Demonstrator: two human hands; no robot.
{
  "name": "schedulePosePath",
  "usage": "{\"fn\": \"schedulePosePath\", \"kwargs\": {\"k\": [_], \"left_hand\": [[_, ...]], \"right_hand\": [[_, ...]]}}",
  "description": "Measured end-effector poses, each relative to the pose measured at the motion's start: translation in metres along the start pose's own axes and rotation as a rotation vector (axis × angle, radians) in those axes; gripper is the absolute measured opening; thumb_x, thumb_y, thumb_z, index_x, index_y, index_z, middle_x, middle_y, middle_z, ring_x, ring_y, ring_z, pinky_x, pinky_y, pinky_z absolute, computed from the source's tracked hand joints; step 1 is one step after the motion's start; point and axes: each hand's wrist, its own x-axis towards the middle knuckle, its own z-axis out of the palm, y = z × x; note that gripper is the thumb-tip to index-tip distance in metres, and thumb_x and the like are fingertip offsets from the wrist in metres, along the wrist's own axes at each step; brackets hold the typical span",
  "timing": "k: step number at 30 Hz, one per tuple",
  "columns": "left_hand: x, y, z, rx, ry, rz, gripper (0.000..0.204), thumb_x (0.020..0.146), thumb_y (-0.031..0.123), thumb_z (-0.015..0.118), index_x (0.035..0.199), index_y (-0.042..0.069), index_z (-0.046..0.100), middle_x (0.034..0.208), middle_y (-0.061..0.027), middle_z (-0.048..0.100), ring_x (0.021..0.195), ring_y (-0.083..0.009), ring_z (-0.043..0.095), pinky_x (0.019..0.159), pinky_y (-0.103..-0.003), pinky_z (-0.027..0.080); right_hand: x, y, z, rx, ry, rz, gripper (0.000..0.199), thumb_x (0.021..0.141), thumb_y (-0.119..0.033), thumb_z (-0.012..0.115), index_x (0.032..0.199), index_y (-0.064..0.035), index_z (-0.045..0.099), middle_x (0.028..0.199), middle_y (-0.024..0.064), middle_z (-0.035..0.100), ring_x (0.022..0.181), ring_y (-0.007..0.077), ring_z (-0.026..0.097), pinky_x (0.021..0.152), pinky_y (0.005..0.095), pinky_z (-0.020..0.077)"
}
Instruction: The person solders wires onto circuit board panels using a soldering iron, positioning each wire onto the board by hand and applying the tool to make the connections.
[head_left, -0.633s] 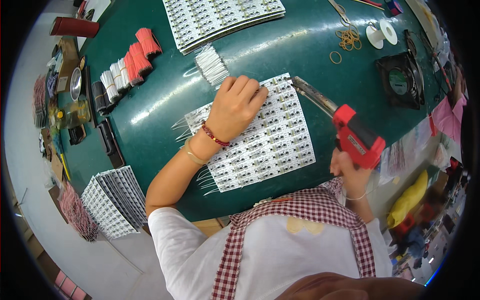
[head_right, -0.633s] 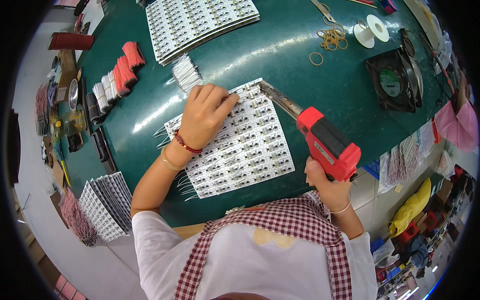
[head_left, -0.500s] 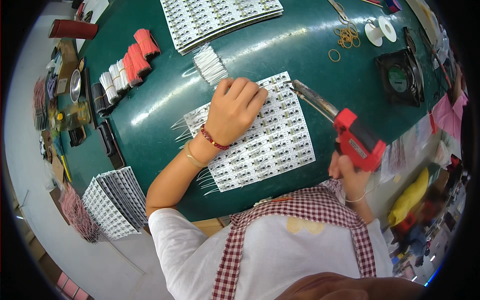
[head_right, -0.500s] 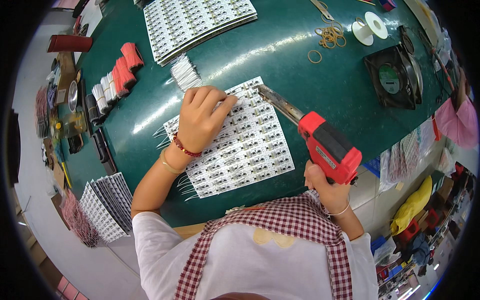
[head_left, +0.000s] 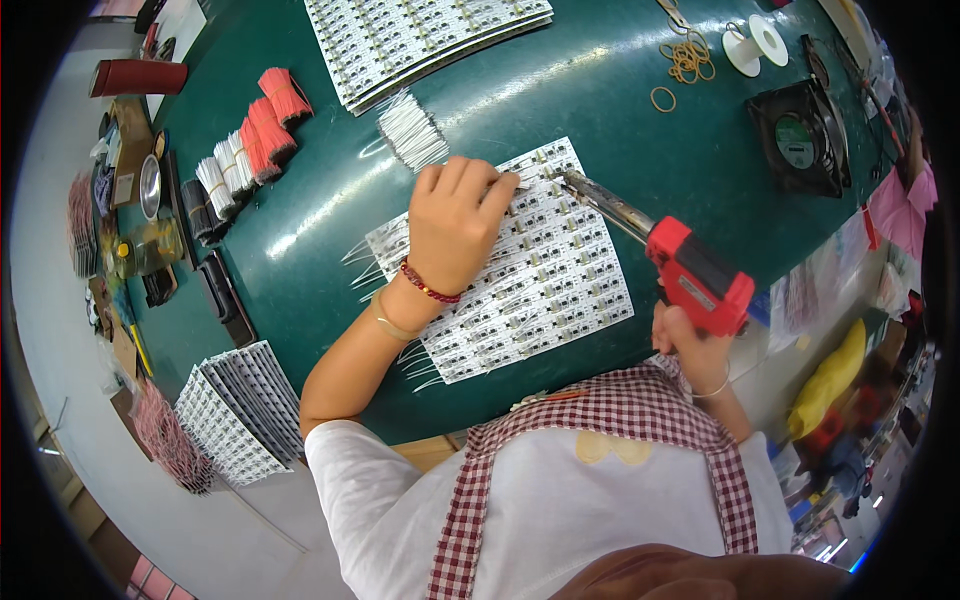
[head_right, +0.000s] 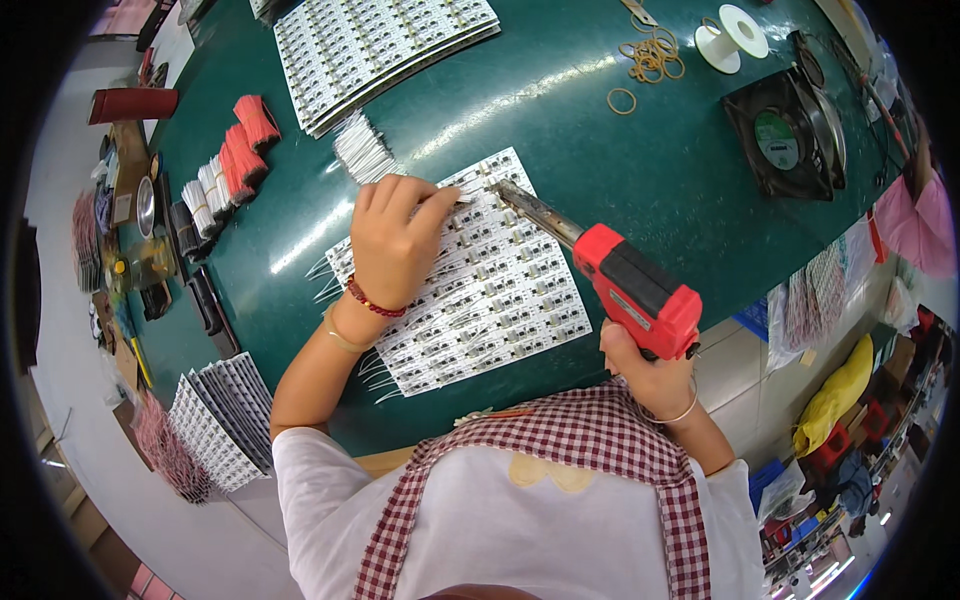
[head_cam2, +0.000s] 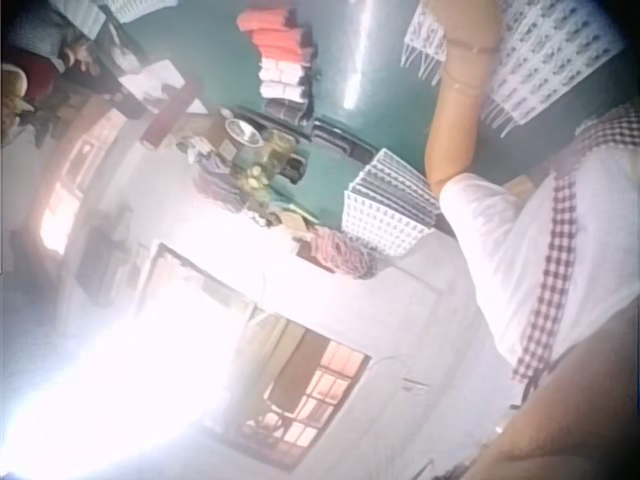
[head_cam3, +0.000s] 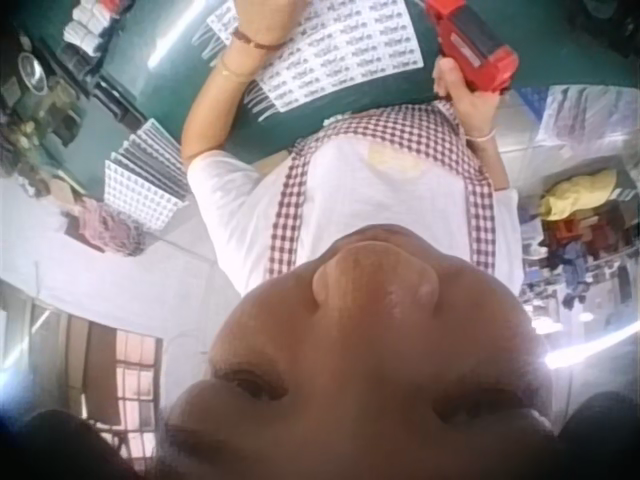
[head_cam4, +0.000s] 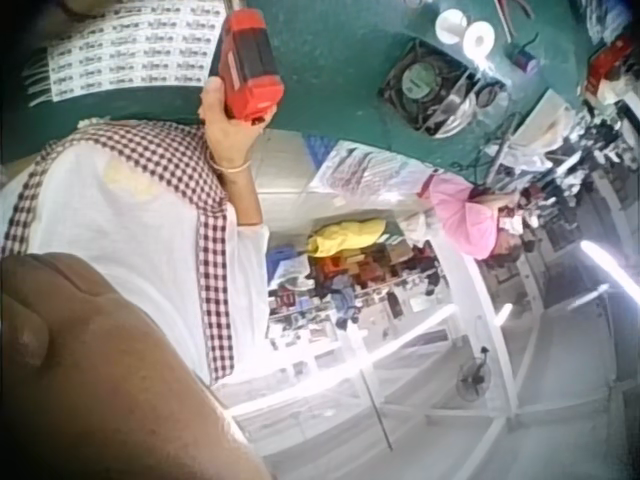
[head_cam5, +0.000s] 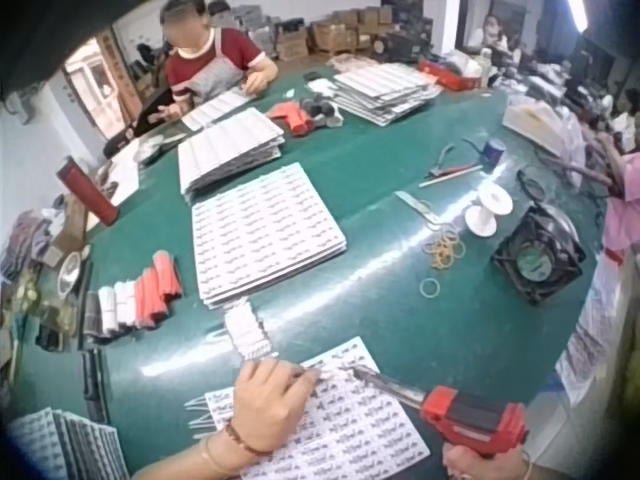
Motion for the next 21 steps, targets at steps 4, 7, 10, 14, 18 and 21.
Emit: {"fn": "schedulePosePath", "kwargs": {"k": [4,7,10,14,18,21], "left_hand": [[-0.004,-0.002,-0.003,-0.018,-0.002,-0.055,0.02,0.067,0.003,0.066,0.086,0.01,0.066,0.081,-0.0013,0.059,0.076,-0.0189,0.055,0.066,-0.033,0.039],[-0.007,-0.003,-0.004,0.015,-0.013,-0.062,0.022,0.067,0.004,0.067,0.088,0.01,0.066,0.082,-0.0004,0.06,0.077,-0.0184,0.056,0.069,-0.033,0.039],[-0.008,-0.003,-0.004,0.08,-0.002,-0.016,0.022,0.068,0.003,0.066,0.089,0.01,0.066,0.083,-0.0007,0.06,0.078,-0.0184,0.056,0.071,-0.033,0.04],[-0.009,-0.001,-0.005,0.113,-0.041,0.014,0.023,0.069,0.001,0.063,0.092,0.007,0.065,0.084,-0.0029,0.059,0.08,-0.0196,0.056,0.073,-0.035,0.04],[-0.01,-0.002,-0.007,0.08,-0.062,0.048,0.025,0.07,0.001,0.061,0.095,0.004,0.064,0.087,-0.0056,0.058,0.083,-0.022,0.055,0.074,-0.036,0.041],[-0.013,-0.006,-0.013,0.035,-0.07,0.066,0.027,0.069,0.001,0.061,0.096,0.004,0.064,0.087,-0.0069,0.057,0.082,-0.0233,0.055,0.075,-0.037,0.041]], "right_hand": [[0.001,-0.001,0.0,0.011,-0.005,-0.046,0.036,0.09,-0.013,0.057,0.119,0.0065,0.047,0.062,0.0057,0.051,0.048,0.0103,0.046,0.048,0.0246,0.0422],[0.005,-0.004,0.001,0.047,0.0,-0.074,0.035,0.09,-0.017,0.057,0.116,0.0058,0.048,0.062,0.0063,0.051,0.046,0.0107,0.046,0.046,0.0246,0.0416],[0.009,-0.009,0.003,0.199,0.033,-0.06,0.036,0.091,-0.022,0.057,0.114,0.0042,0.048,0.062,0.0069,0.051,0.045,0.011,0.046,0.045,0.0246,0.0416],[0.02,-0.01,0.011,0.387,-0.004,-0.11,0.029,0.093,-0.019,0.052,0.112,0.0026,0.047,0.062,0.0065,0.052,0.048,0.0117,0.048,0.049,0.0276,0.0452],[0.037,0.006,0.022,0.522,-0.001,-0.16,0.031,0.094,-0.025,0.051,0.111,0.0009,0.048,0.062,0.0071,0.052,0.05,0.0123,0.05,0.066,0.0325,0.0517],[0.039,0.016,0.023,0.546,-0.025,-0.095,0.03,0.096,-0.027,0.049,0.109,-0.0004,0.048,0.063,0.0068,0.053,0.052,0.0121,0.052,0.095,0.0416,0.0453]]}}
